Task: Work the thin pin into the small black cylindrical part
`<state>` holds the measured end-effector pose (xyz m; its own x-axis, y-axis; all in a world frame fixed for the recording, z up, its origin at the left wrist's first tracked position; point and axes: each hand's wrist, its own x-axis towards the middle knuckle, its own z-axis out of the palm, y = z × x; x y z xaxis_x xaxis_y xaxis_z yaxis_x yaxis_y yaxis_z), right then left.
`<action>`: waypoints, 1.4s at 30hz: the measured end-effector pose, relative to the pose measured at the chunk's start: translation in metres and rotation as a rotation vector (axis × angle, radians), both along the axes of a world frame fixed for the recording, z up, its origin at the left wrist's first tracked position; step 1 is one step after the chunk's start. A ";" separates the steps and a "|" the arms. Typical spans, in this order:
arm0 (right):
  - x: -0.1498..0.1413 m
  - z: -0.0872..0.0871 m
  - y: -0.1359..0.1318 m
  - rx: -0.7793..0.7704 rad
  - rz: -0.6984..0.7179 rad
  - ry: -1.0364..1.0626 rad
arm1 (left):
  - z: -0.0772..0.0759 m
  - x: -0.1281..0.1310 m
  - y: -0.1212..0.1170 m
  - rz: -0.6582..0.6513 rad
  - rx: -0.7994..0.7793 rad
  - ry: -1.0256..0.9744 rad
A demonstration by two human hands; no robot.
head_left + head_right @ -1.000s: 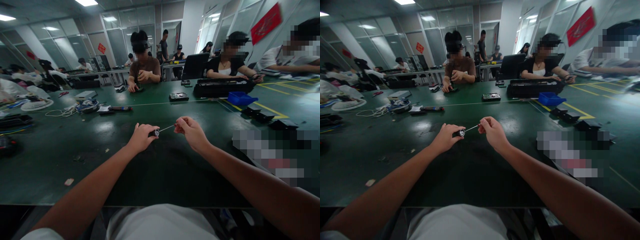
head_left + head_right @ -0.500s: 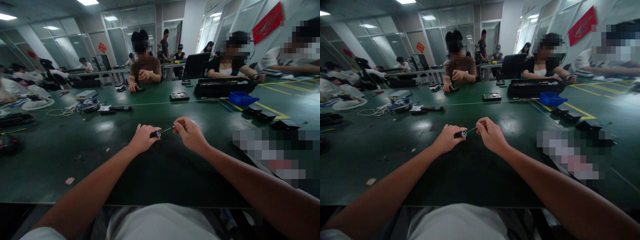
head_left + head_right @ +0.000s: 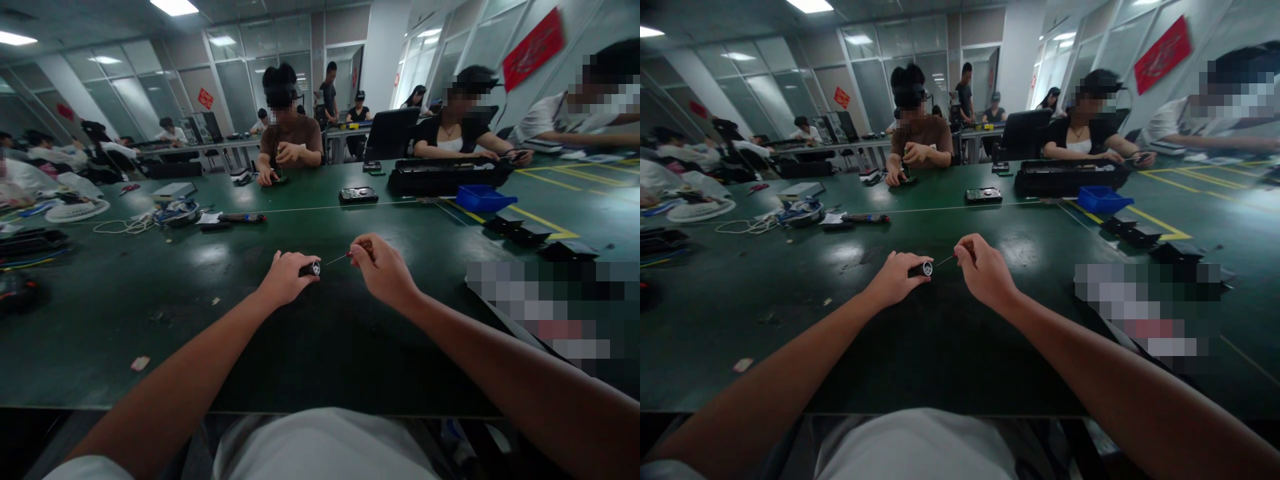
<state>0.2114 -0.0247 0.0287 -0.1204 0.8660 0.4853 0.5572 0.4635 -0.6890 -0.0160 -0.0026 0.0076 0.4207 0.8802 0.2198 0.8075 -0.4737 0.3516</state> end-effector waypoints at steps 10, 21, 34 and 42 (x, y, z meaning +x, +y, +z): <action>-0.003 -0.002 -0.002 0.011 0.086 0.008 | -0.001 0.002 -0.001 -0.030 0.022 0.000; -0.001 0.000 0.001 0.020 0.006 -0.099 | -0.001 0.001 0.002 -0.017 0.007 0.011; 0.000 0.002 0.000 0.009 -0.024 -0.066 | 0.002 0.007 -0.003 0.108 -0.103 -0.428; 0.001 -0.001 0.002 0.018 -0.022 -0.070 | -0.001 0.024 -0.008 0.024 -0.127 -0.149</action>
<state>0.2123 -0.0229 0.0279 -0.1354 0.8601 0.4918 0.6139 0.4624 -0.6398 0.0080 -0.0101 0.0066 0.3704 0.9142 0.1643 0.7524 -0.3990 0.5241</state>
